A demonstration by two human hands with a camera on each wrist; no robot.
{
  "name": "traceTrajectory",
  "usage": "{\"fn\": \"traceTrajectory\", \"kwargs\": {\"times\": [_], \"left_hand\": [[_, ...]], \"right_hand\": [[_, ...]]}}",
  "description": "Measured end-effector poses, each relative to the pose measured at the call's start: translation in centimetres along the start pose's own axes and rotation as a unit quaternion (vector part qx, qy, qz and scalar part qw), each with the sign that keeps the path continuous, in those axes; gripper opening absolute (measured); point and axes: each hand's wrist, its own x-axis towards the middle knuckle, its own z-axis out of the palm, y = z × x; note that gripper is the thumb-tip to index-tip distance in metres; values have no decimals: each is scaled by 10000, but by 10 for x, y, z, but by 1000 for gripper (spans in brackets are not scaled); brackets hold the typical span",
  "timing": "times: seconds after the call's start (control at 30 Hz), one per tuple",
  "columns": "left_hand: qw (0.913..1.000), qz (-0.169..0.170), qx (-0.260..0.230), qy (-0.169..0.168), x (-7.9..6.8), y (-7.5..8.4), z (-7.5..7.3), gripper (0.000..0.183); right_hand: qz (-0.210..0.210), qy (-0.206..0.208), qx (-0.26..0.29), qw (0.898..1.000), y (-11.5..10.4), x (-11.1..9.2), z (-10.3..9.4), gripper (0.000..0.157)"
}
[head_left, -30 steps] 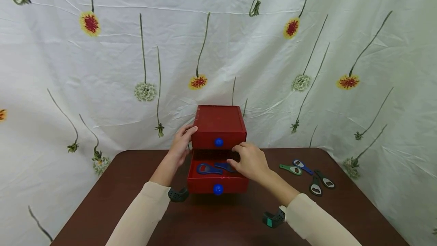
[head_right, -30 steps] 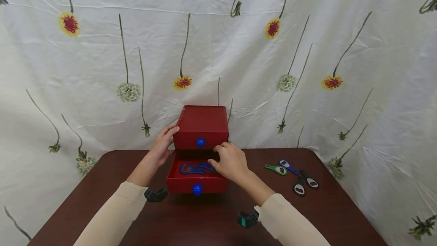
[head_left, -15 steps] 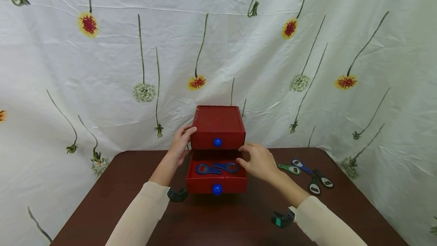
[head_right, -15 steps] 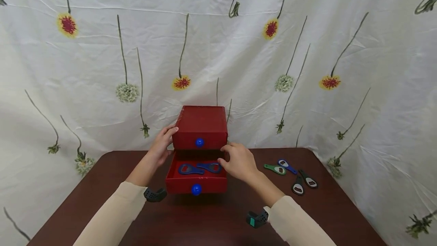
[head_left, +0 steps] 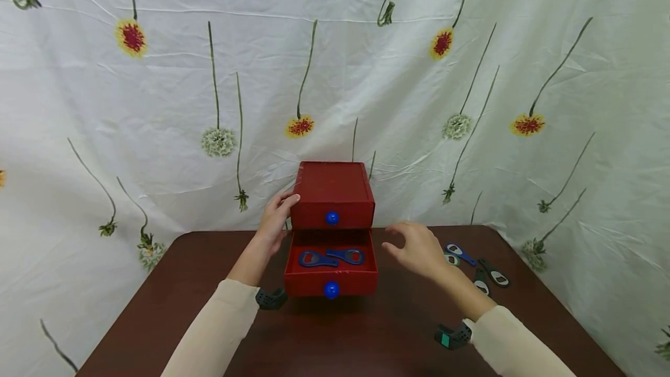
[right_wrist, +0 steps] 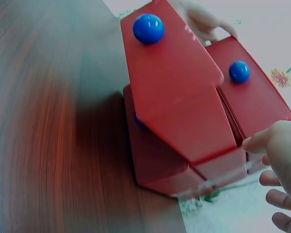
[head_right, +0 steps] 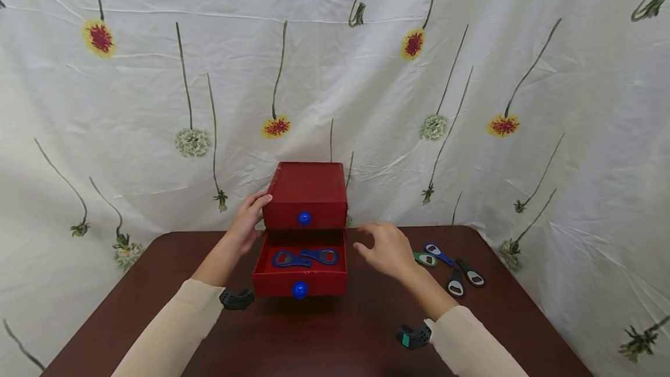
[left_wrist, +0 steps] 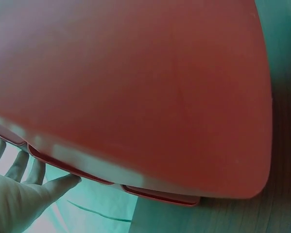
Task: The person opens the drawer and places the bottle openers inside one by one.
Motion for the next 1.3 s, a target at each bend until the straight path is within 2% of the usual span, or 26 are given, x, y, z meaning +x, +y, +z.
{"fn": "traceTrajectory", "kwargs": {"times": [0.47,0.77,0.93,1.3], "left_hand": [[9999,-29,109,-71,2,0,-1,65],[10000,-15,92,5,0,0,-1,63],[9999,-31,95,18,0,0,-1,63],[10000,-18,33,36,-2,1,2,62]], "right_hand": [[788,39,-154,9968,55,-38,-29,35],[1255,-10,-228,9918,88,-62,-33,38],[1626,-118,-200,9864,106,-81,-32,49],[2418,-585,-398,9677,141,-113,-25,56]]}}
